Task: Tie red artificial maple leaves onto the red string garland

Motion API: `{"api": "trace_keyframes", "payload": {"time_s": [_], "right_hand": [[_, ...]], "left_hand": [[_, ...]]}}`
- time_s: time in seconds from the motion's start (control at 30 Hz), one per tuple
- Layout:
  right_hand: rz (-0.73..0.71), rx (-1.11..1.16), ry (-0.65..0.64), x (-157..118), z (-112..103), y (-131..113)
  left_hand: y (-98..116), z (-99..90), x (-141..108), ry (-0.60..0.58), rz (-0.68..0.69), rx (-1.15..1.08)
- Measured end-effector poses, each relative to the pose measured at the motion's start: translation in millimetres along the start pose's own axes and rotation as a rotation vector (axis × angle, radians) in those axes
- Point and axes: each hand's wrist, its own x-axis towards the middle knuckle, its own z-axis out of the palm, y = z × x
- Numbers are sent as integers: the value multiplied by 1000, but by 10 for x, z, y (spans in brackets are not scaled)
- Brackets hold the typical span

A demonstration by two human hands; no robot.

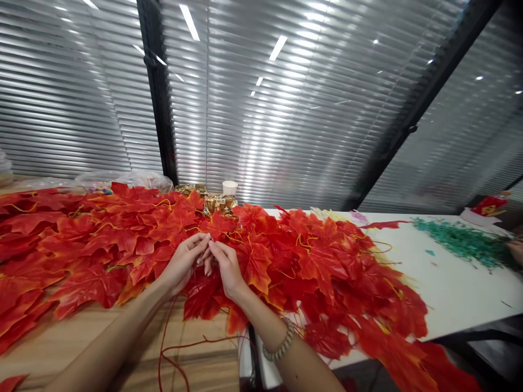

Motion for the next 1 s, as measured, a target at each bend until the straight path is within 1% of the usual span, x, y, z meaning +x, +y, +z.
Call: {"api": "trace_keyframes", "payload": {"time_s": [0.17,0.3,0.53,0.67,0.83,0.93,1.0], "right_hand": [[-13,-36,0,6,-7,-21],[-12,-22,24,9,8,-50],[34,39,35,-2,27,-38],[85,73,84,-1,16,18],[48,28,75,4,16,22],[35,7,86,17,3,22],[45,-10,108,29,-11,32]], "left_hand": [[-15,3,7,18,1,6],[-1,0,2,4,-3,7],[10,-46,10,-56,-24,1],[-45,-95,34,-112,-24,-10],[-85,-165,59,-176,2,-16],[-94,-174,62,-172,10,-8],[-96,-162,58,-146,-1,3]]}}
